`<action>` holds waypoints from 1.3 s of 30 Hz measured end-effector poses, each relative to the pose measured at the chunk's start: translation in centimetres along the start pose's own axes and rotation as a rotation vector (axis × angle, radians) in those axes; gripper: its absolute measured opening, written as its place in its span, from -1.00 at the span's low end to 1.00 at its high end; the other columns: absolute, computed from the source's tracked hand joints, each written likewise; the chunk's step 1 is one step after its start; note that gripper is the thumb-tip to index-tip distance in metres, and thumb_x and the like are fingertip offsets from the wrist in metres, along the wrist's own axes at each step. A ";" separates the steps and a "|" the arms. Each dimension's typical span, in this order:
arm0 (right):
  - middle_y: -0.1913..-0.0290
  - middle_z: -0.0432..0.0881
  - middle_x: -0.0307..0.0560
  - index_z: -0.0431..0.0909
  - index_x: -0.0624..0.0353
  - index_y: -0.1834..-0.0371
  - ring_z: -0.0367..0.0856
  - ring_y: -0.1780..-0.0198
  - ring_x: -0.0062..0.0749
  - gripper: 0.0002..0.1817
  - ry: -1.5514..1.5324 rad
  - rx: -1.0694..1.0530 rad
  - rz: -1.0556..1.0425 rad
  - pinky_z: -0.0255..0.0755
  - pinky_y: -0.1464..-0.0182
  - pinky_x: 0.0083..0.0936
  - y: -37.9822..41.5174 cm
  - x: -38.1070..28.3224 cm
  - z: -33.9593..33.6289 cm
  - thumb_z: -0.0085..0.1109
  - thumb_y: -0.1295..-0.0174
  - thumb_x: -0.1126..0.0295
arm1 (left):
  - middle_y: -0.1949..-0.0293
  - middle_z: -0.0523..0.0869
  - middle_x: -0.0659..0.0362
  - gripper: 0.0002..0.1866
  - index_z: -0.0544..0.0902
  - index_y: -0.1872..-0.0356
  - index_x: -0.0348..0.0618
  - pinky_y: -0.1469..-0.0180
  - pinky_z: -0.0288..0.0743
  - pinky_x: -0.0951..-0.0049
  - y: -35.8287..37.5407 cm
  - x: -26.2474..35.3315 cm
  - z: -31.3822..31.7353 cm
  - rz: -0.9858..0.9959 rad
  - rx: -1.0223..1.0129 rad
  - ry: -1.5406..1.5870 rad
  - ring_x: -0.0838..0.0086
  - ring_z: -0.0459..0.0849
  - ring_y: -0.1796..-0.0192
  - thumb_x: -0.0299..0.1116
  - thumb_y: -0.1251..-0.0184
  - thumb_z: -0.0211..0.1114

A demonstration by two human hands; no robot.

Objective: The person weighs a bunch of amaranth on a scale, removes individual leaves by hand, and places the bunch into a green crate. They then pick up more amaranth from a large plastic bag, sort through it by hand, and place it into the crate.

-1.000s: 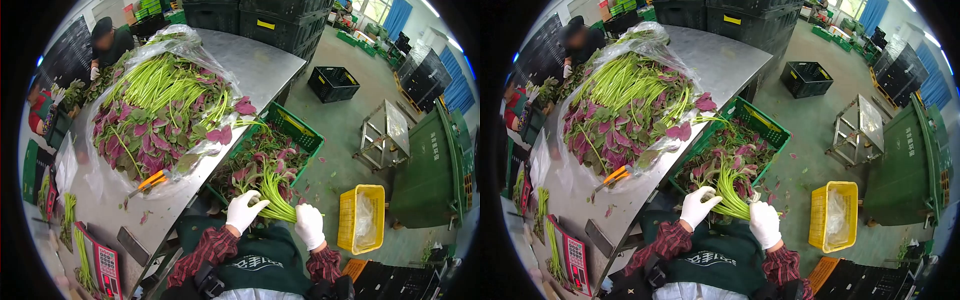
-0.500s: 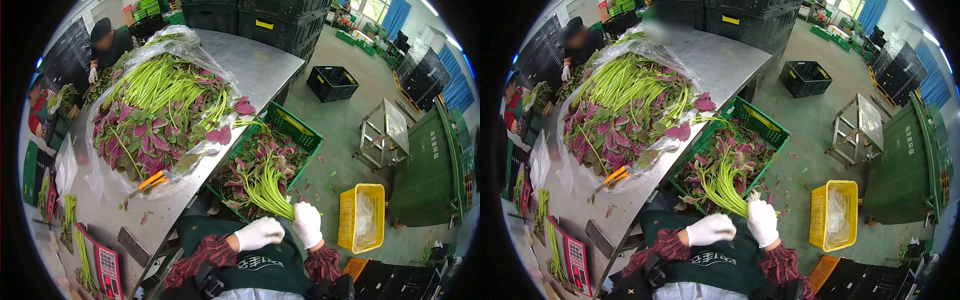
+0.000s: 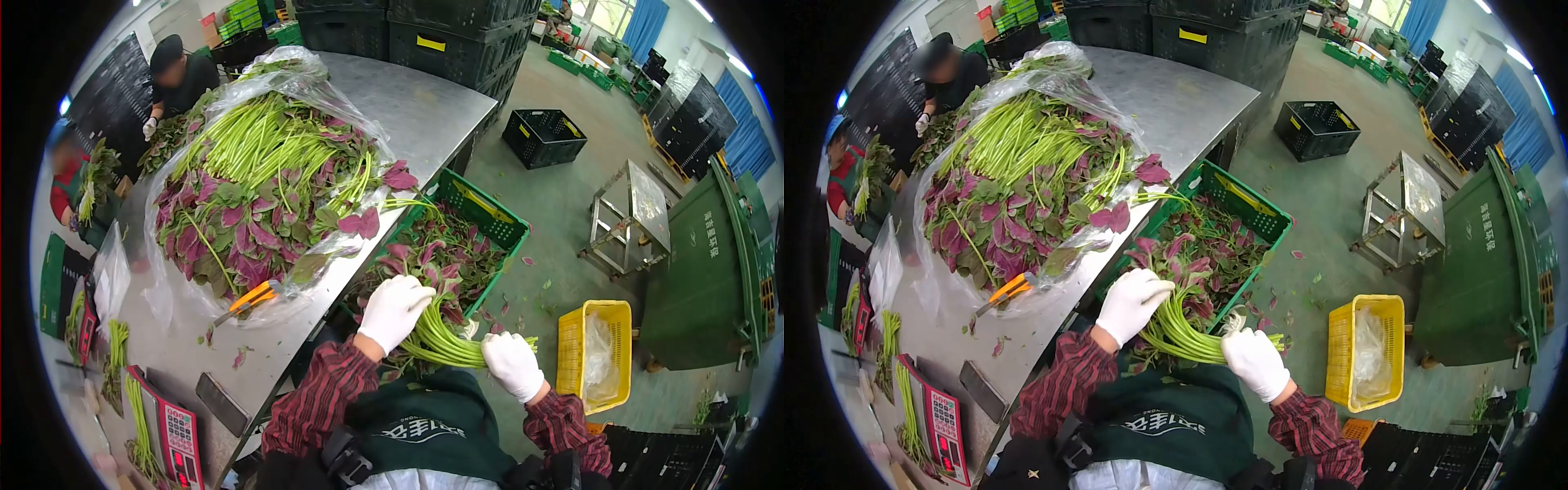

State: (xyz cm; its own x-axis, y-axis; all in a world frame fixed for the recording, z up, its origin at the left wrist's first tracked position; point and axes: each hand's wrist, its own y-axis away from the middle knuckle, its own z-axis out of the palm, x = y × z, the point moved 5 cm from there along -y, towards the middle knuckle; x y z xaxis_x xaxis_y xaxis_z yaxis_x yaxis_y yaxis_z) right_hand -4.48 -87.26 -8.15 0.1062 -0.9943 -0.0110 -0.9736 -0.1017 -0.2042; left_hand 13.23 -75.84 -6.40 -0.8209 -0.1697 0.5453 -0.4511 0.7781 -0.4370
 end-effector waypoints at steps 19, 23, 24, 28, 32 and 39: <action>0.48 0.39 -0.11 0.41 0.18 0.37 0.44 0.43 -0.30 -0.85 0.045 -0.007 -0.115 0.27 0.42 -0.42 0.1 0.0 -1.0 0.06 0.04 0.41 | 0.53 0.49 0.32 -0.87 0.64 0.41 -0.20 0.34 0.35 0.56 1.0 -3.3 3.3 -0.479 -0.117 0.626 0.60 0.47 0.45 -0.36 -0.13 0.34; 0.49 0.38 -0.10 0.40 0.17 0.39 0.44 0.45 -0.27 -0.85 0.020 -0.014 -0.089 0.27 0.44 -0.40 0.3 0.2 -0.2 0.06 0.05 0.41 | 0.54 0.43 0.41 -0.95 0.59 0.32 -0.17 0.42 0.23 0.62 2.0 -3.9 3.6 -0.679 -0.173 1.204 0.69 0.32 0.52 -0.45 -0.24 0.26; 0.50 0.38 -0.09 0.40 0.17 0.39 0.44 0.45 -0.27 -0.85 0.024 -0.032 -0.062 0.27 0.44 -0.39 0.4 0.3 -0.1 0.06 0.06 0.42 | 0.56 0.40 0.40 -0.98 0.57 0.36 -0.14 0.45 0.20 0.63 2.2 -4.1 3.9 -0.819 -0.192 1.471 0.70 0.28 0.55 -0.48 -0.24 0.24; 0.49 0.39 -0.09 0.39 0.17 0.40 0.42 0.46 -0.26 -0.85 0.053 -0.073 0.010 0.27 0.44 -0.38 1.3 1.1 0.7 0.06 0.07 0.43 | 0.63 0.22 0.37 -0.82 0.40 0.54 -0.07 0.52 0.08 0.59 1.0 -4.3 2.0 -0.815 0.036 2.024 0.66 0.16 0.61 -0.49 -0.20 0.20; 0.49 0.39 -0.09 0.39 0.16 0.40 0.42 0.46 -0.27 -0.86 0.074 -0.071 0.037 0.27 0.44 -0.38 2.2 1.6 0.8 0.06 0.07 0.44 | 0.55 0.43 0.31 -0.96 0.52 0.41 -0.13 0.47 0.19 0.60 1.2 -6.9 -1.1 -0.755 0.270 1.706 0.64 0.33 0.57 -0.49 -0.18 0.22; 0.47 0.41 -0.08 0.41 0.20 0.36 0.42 0.45 -0.28 -0.85 0.108 -0.009 0.100 0.28 0.43 -0.38 2.6 1.8 0.4 0.06 0.05 0.47 | 0.12 0.66 0.08 -0.72 0.64 0.13 -0.16 -0.07 0.46 0.31 3.3 -6.2 0.6 -0.227 0.089 0.245 0.16 0.59 0.00 -0.60 -0.08 0.22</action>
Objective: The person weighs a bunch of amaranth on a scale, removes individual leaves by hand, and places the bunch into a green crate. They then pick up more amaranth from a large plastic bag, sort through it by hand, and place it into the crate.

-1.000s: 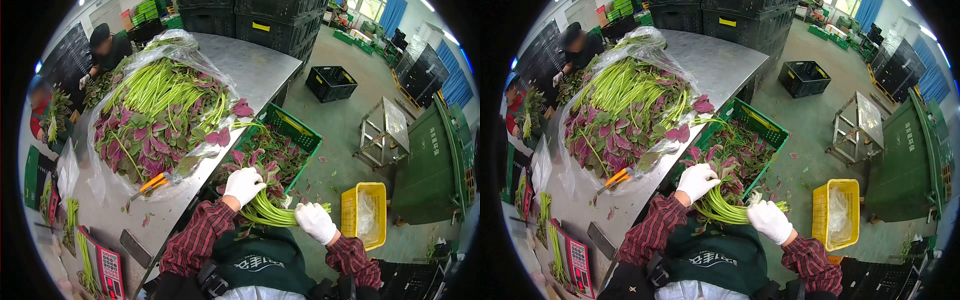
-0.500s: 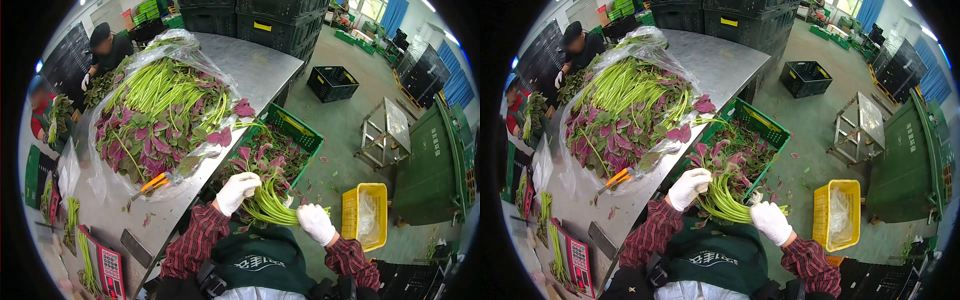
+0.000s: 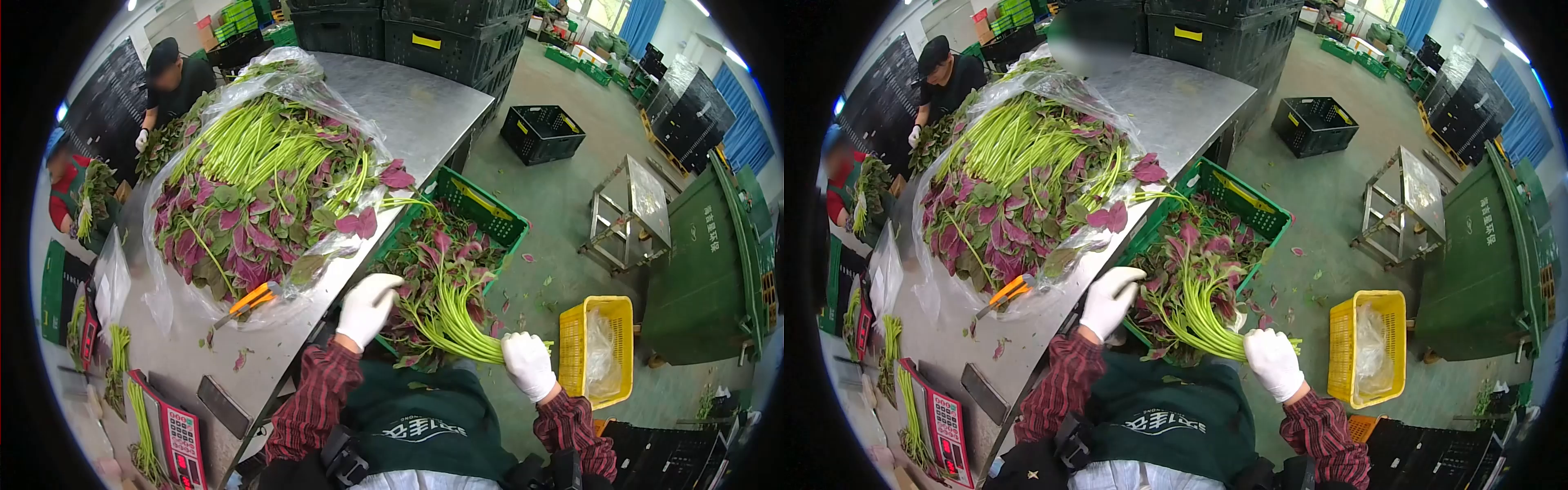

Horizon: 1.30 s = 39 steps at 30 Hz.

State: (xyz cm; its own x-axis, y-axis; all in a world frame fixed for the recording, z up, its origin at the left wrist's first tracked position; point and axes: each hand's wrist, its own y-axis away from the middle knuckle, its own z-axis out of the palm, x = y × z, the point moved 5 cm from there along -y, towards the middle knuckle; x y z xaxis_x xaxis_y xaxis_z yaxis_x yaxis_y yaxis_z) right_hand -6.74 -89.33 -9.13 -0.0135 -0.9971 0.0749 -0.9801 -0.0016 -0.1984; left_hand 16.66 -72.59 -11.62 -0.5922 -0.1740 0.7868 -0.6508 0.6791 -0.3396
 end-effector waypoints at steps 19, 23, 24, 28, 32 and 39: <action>0.42 0.49 0.01 0.54 0.21 0.24 0.50 0.40 -0.04 -0.63 -0.216 0.518 0.570 0.38 0.36 -0.28 0.7 2.7 -0.3 0.20 0.26 0.62 | 0.16 0.61 0.19 -0.50 0.58 0.01 -0.09 0.13 0.41 0.33 4.9 9.0 3.5 0.204 -0.165 -0.217 0.26 0.55 0.17 -0.52 0.13 0.29; 0.44 0.50 0.01 0.55 0.23 0.23 0.49 0.44 -0.08 -0.61 -0.215 0.627 0.520 0.36 0.40 -0.29 0.8 2.3 -0.7 0.26 0.27 0.60 | 0.16 0.61 0.20 -0.50 0.61 0.04 0.00 0.12 0.43 0.31 5.0 8.4 3.1 0.197 -0.147 -0.132 0.25 0.56 0.17 -0.55 0.15 0.28; 0.46 0.49 -0.01 0.55 0.24 0.23 0.48 0.45 -0.10 -0.60 -0.180 0.633 0.484 0.35 0.41 -0.31 0.8 2.1 -1.0 0.26 0.28 0.61 | 0.19 0.62 0.20 -0.55 0.63 0.08 0.00 0.13 0.45 0.32 4.8 8.3 2.9 0.199 -0.138 -0.122 0.26 0.57 0.19 -0.56 0.12 0.25; 0.51 0.47 -0.05 0.56 0.28 0.25 0.47 0.47 -0.17 -0.63 -0.097 0.628 0.384 0.32 0.42 -0.35 0.5 1.3 -2.0 0.25 0.26 0.59 | 0.17 0.60 0.22 -0.65 0.67 0.15 0.00 0.11 0.44 0.34 3.2 8.0 0.8 0.213 -0.100 -0.153 0.29 0.57 0.17 -0.54 0.03 0.21; 0.51 0.46 -0.06 0.57 0.27 0.29 0.47 0.47 -0.19 -0.70 -0.042 0.574 0.343 0.32 0.41 -0.36 0.2 0.5 -2.4 0.24 0.21 0.54 | 0.32 0.65 0.12 -0.77 0.69 0.21 -0.19 0.37 0.45 0.54 0.1 9.2 -2.0 0.118 0.132 0.107 0.45 0.60 0.41 -0.61 -0.10 0.23; 0.50 0.49 -0.03 0.55 0.26 0.29 0.50 0.47 -0.13 -0.71 -0.078 0.552 0.283 0.36 0.41 -0.32 -0.3 -0.3 -3.3 0.28 0.17 0.55 | 0.51 0.63 0.19 -0.77 0.68 0.45 -0.18 0.37 0.45 0.50 -2.1 7.4 -0.4 -0.208 -0.146 -0.026 0.47 0.58 0.49 -0.21 -0.08 0.41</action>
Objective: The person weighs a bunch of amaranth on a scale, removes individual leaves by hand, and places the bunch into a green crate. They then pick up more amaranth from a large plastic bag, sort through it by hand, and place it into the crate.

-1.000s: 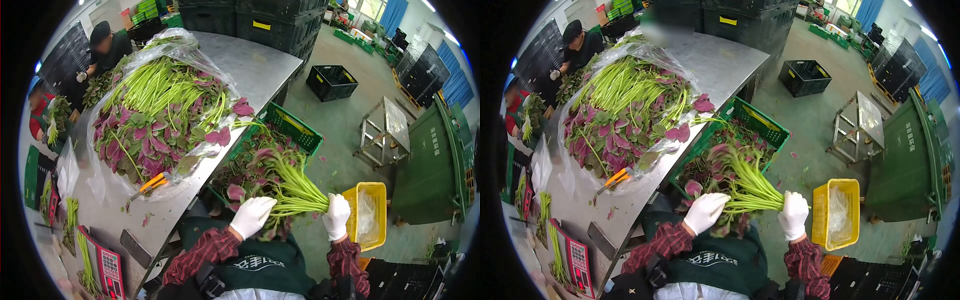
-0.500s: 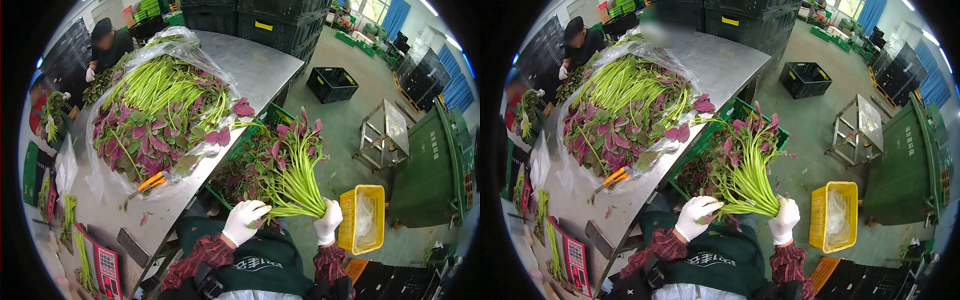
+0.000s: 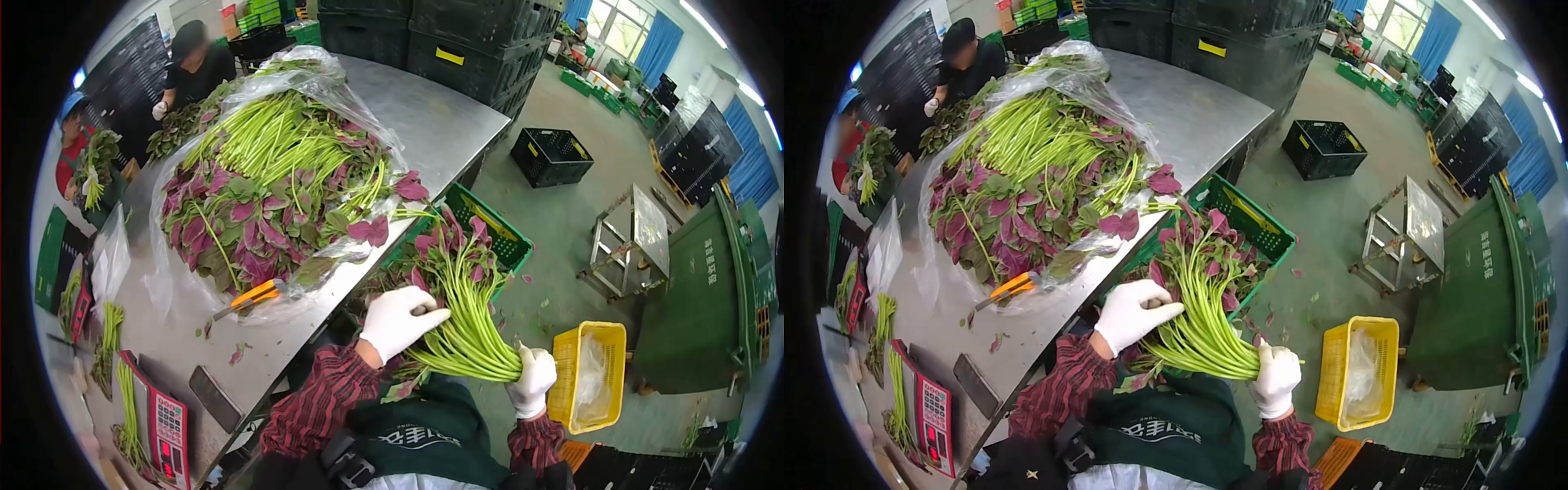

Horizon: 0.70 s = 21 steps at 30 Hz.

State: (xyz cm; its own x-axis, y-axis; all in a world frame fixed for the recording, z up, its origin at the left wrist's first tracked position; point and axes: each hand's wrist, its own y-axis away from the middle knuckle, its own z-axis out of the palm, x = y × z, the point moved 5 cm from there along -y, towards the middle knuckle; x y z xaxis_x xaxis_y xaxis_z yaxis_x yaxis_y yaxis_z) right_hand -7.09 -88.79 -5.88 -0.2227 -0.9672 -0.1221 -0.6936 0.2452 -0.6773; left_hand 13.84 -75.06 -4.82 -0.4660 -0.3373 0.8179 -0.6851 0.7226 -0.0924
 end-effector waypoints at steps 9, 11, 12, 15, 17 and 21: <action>0.49 0.48 -0.04 0.56 0.28 0.29 0.50 0.46 -0.14 -0.69 0.055 0.045 0.045 0.34 0.41 -0.32 1.0 1.1 -0.5 0.28 0.20 0.50 | 0.61 0.50 0.17 -0.86 0.53 0.62 -0.14 0.45 0.39 0.34 3.1 -0.8 -1.3 0.224 0.638 -0.152 0.28 0.52 0.53 -0.52 0.04 0.35; 0.50 0.48 -0.03 0.56 0.28 0.29 0.49 0.46 -0.14 -0.68 0.067 0.064 0.055 0.34 0.42 -0.32 1.2 1.5 -0.9 0.29 0.21 0.49 | 0.62 0.51 0.16 -0.86 0.54 0.63 -0.14 0.43 0.39 0.29 2.7 -3.6 -2.7 0.071 0.664 -0.125 0.26 0.52 0.52 -0.50 0.03 0.36; 0.50 0.48 -0.03 0.56 0.27 0.28 0.49 0.46 -0.14 -0.67 0.080 0.077 0.072 0.34 0.43 -0.31 1.4 1.7 -1.3 0.30 0.22 0.49 | 0.62 0.51 0.16 -0.84 0.55 0.63 -0.14 0.40 0.40 0.28 2.4 -3.5 -3.5 0.137 0.620 -0.289 0.28 0.53 0.49 -0.46 0.03 0.39; 0.50 0.48 -0.02 0.56 0.26 0.27 0.49 0.47 -0.13 -0.65 0.084 0.042 0.064 0.33 0.44 -0.31 1.5 2.1 -1.5 0.32 0.23 0.50 | 0.53 0.60 0.17 -0.88 0.62 0.55 -0.15 0.29 0.43 0.31 1.4 -1.3 -5.0 0.313 0.521 -0.280 0.30 0.58 0.40 -0.41 0.01 0.41; 0.50 0.48 -0.02 0.56 0.26 0.27 0.50 0.47 -0.12 -0.64 0.077 0.044 0.053 0.33 0.45 -0.31 1.5 2.0 -1.5 0.33 0.24 0.50 | 0.38 0.69 0.16 -0.85 0.68 0.40 -0.16 0.17 0.49 0.35 0.9 1.4 -4.4 0.462 0.470 -0.076 0.27 0.64 0.28 -0.38 0.01 0.42; 0.51 0.48 -0.03 0.55 0.25 0.26 0.50 0.48 -0.12 -0.65 0.072 0.105 0.032 0.34 0.44 -0.31 1.2 1.6 -1.6 0.34 0.22 0.49 | 0.10 0.67 0.13 -0.65 0.64 0.15 -0.16 -0.25 0.30 0.15 0.5 3.8 -0.6 0.716 0.149 -0.110 0.24 0.58 -0.04 -0.15 -0.11 0.34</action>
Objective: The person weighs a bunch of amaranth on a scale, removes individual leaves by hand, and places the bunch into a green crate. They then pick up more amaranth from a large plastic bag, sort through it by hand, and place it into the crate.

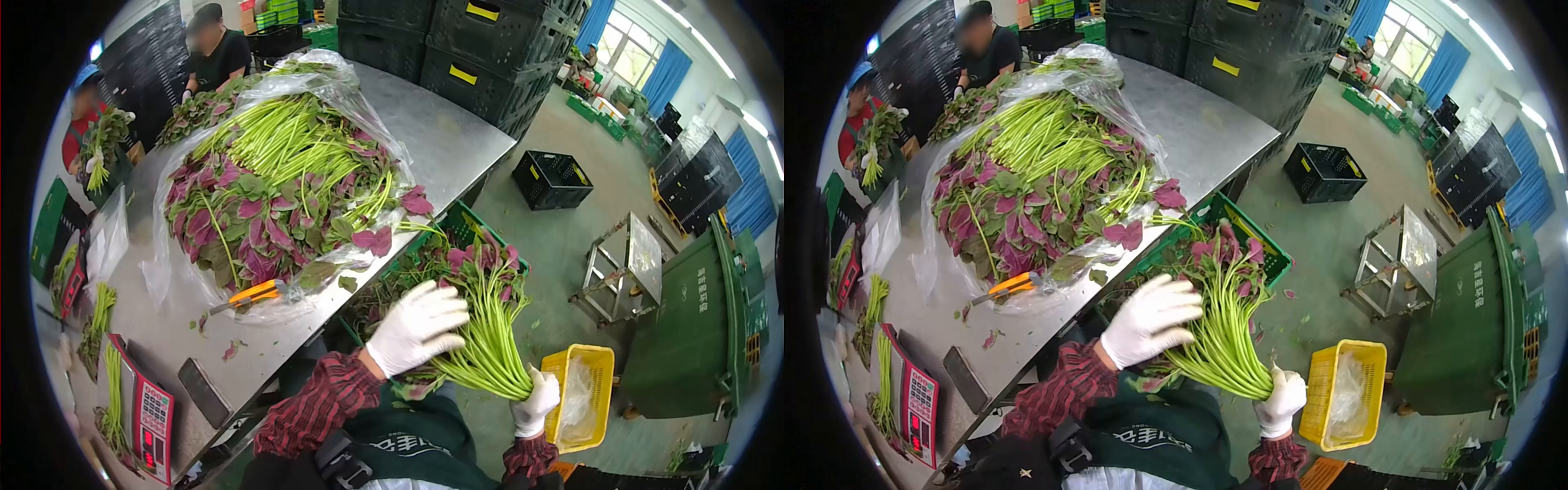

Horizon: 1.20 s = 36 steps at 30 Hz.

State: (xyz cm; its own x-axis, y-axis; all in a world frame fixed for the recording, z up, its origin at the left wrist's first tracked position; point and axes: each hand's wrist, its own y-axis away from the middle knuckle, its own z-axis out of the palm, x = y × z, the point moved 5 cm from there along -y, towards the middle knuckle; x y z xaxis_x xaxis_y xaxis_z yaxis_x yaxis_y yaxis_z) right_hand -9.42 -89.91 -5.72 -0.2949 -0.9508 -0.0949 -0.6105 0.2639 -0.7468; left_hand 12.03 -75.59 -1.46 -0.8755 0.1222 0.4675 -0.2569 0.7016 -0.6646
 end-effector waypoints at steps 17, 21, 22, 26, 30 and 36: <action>0.46 0.52 0.02 0.49 0.35 0.28 0.49 0.45 -0.15 -0.72 -0.273 0.141 0.336 0.35 0.40 -0.39 0.7 1.9 1.1 0.34 0.08 0.53 | 0.13 0.63 0.11 -0.66 0.63 0.08 -0.17 0.17 0.42 0.28 4.5 6.3 2.2 -0.169 0.041 -0.071 0.22 0.60 0.16 -0.23 -0.16 0.30; 0.45 0.51 0.00 0.49 0.35 0.29 0.47 0.45 -0.18 -0.71 -0.287 0.151 0.352 0.35 0.39 -0.39 0.6 2.0 1.1 0.36 0.09 0.54 | 0.16 0.63 0.12 -0.69 0.64 0.09 -0.14 0.18 0.41 0.28 4.6 6.5 2.3 -0.188 0.041 -0.044 0.24 0.60 0.15 -0.23 -0.17 0.29; 0.45 0.51 0.00 0.49 0.35 0.29 0.47 0.45 -0.18 -0.71 -0.286 0.150 0.351 0.35 0.39 -0.39 0.6 2.0 1.1 0.36 0.09 0.54 | 0.16 0.63 0.12 -0.69 0.64 0.09 -0.14 0.18 0.41 0.28 4.6 6.4 2.3 -0.188 0.042 -0.043 0.24 0.60 0.15 -0.23 -0.17 0.29; 0.45 0.53 0.00 0.50 0.35 0.30 0.48 0.44 -0.19 -0.71 -0.278 0.157 0.326 0.35 0.38 -0.39 0.5 1.8 1.0 0.36 0.10 0.54 | 0.28 0.62 0.09 -0.65 0.62 0.00 -0.16 0.25 0.44 0.32 4.7 5.3 1.9 -0.338 0.097 0.162 0.25 0.60 0.29 -0.22 -0.24 0.25; 0.47 0.54 0.00 0.50 0.35 0.30 0.49 0.46 -0.18 -0.71 -0.291 0.131 0.271 0.36 0.40 -0.38 0.2 1.3 0.9 0.36 0.12 0.54 | 0.42 0.56 0.09 -0.64 0.66 0.04 -0.08 0.32 0.45 0.36 4.3 3.0 2.3 -0.536 -0.099 0.203 0.23 0.57 0.39 -0.10 -0.28 0.20; 0.52 0.50 -0.02 0.49 0.33 0.35 0.46 0.52 -0.22 -0.75 -0.296 0.093 0.130 0.33 0.44 -0.42 -0.4 0.1 0.8 0.34 0.09 0.55 | 0.17 0.62 0.18 -0.72 0.70 0.36 -0.11 -0.04 0.34 0.25 1.8 2.0 0.4 -0.246 -0.141 0.011 0.24 0.51 0.00 -0.11 -0.08 0.33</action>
State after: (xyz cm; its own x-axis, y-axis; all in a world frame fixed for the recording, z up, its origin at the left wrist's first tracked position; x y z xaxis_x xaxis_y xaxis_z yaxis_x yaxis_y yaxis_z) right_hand -8.57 -90.21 -5.96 -0.1314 -0.9194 -0.3706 -0.5083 0.3835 -0.7711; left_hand 9.63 -74.35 -1.98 -0.7889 -0.0568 0.6119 -0.4010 0.8021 -0.4426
